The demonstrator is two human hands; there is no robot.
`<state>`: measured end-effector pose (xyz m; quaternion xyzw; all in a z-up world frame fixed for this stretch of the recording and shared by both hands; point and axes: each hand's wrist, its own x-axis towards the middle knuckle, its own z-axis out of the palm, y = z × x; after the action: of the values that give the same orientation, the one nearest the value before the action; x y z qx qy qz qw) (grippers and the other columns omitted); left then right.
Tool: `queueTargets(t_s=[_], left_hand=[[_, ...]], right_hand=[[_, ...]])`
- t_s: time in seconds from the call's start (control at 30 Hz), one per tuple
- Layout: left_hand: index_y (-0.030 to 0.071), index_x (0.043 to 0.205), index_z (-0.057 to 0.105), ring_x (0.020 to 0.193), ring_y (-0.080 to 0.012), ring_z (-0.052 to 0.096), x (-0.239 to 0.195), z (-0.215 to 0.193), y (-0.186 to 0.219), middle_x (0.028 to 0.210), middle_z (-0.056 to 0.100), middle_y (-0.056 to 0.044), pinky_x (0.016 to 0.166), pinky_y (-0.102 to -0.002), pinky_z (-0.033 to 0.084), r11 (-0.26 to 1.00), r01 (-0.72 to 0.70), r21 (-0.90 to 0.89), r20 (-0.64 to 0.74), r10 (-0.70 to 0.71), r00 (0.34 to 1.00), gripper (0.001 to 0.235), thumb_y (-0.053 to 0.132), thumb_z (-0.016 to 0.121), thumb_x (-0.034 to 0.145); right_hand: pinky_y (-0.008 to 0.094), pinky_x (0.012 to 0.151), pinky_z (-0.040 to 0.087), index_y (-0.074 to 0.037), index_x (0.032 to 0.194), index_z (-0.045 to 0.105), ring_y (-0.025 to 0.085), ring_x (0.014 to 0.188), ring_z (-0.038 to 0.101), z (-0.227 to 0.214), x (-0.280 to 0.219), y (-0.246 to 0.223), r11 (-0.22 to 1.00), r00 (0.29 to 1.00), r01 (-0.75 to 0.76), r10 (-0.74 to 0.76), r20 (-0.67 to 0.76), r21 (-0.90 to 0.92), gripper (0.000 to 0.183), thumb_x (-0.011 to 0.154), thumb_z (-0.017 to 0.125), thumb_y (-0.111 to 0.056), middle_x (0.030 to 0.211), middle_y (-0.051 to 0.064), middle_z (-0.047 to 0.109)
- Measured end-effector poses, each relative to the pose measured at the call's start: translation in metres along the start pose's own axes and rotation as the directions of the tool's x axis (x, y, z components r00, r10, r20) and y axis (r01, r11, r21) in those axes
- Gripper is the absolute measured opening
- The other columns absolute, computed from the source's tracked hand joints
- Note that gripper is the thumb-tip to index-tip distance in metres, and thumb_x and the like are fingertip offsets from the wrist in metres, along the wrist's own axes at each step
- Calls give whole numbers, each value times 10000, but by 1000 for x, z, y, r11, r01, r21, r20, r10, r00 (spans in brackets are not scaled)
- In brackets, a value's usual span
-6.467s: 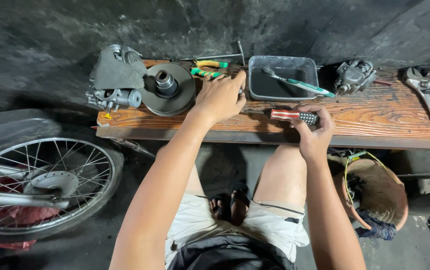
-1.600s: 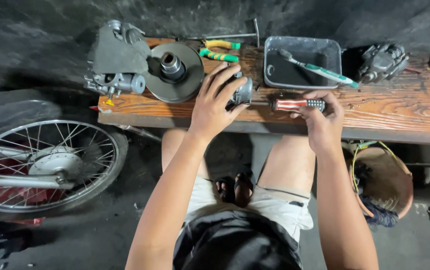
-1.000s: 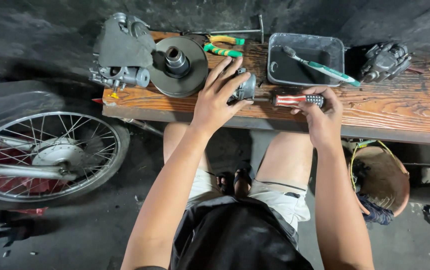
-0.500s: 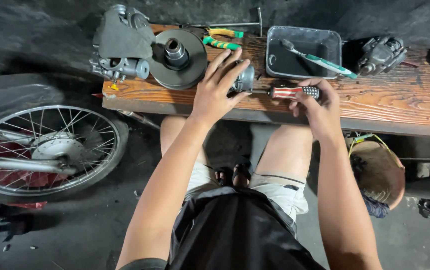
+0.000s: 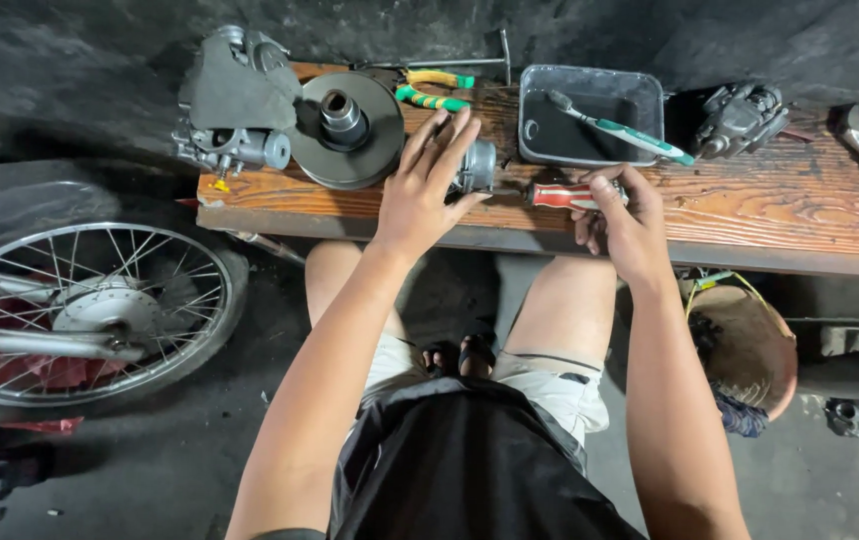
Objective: The person assembles a cylindrical mechanical component on a wooden table, inserting a small ring into a central shaft. They then handle a larger circular metal part, rotating it to inspect the interior. Finally, the person uses a screwdriver to tighten a bolt on a separate mechanical assembly.
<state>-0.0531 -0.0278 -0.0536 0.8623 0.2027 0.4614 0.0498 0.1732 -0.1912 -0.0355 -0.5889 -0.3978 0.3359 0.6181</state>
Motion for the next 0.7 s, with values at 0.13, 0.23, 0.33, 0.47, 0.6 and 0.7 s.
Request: queueTargets(t_s=[0.13, 0.23, 0.33, 0.47, 0.6, 0.7], left_hand=[[215, 1632, 347, 1493, -282, 419, 1, 1, -1, 1593, 485, -44, 889, -414, 664, 1000, -3, 22, 5, 3, 1000, 1070, 255, 995, 781], [205, 1618, 361, 1460, -282, 462, -1, 2, -2, 1510, 575, -50, 846, -426, 670, 998, 36, 46, -9, -35, 999, 1099, 274, 1013, 737], [186, 1611, 368, 1463, -295, 460, -1, 1, -1, 1529, 559, -49, 843, -432, 673, 994, 60, 92, -34, -57, 998, 1099, 259, 1012, 724], [211, 1576, 427, 1466, -289, 447, 3, -3, 1, 1515, 567, -23, 848, -433, 673, 995, 72, 73, -4, -72, 997, 1030, 219, 998, 718], [214, 1502, 505, 1443, -288, 466, 4, -4, 3, 1475, 597, -10, 790, -463, 680, 995, 65, 75, -15, -64, 998, 940, 219, 995, 700], [243, 1473, 531, 1457, -265, 450, 3, -1, -1, 1515, 559, 38, 759, -457, 685, 996, 70, 62, -19, -69, 997, 862, 243, 978, 735]], right_hand=[[253, 289, 392, -5, 1121, 575, 247, 427, 599, -1, -2, 6, 1000, 1000, -4, 4, -19, -15, 188, 1146, 469, -157, 711, 217, 595], [247, 313, 402, -5, 1160, 597, 230, 432, 600, -1, -5, 5, 997, 1000, 4, -6, -26, -74, 280, 1167, 399, -203, 670, 196, 586], [240, 293, 358, -10, 1171, 597, 213, 399, 571, -1, -3, 0, 989, 1000, 22, -19, 23, -147, 304, 1170, 381, -224, 624, 174, 548], [258, 308, 317, -33, 1151, 622, 193, 373, 525, -5, 7, 3, 980, 999, 14, -6, 41, -197, 308, 1170, 399, -245, 601, 121, 489], [246, 326, 297, -31, 1130, 639, 181, 343, 492, -1, 7, 0, 986, 999, 26, -19, 41, -165, 333, 1167, 396, -256, 525, 101, 459], [234, 327, 268, -12, 1105, 631, 173, 330, 466, 3, 5, -2, 993, 1000, 31, -31, 4, -117, 351, 1167, 384, -253, 492, 100, 437]])
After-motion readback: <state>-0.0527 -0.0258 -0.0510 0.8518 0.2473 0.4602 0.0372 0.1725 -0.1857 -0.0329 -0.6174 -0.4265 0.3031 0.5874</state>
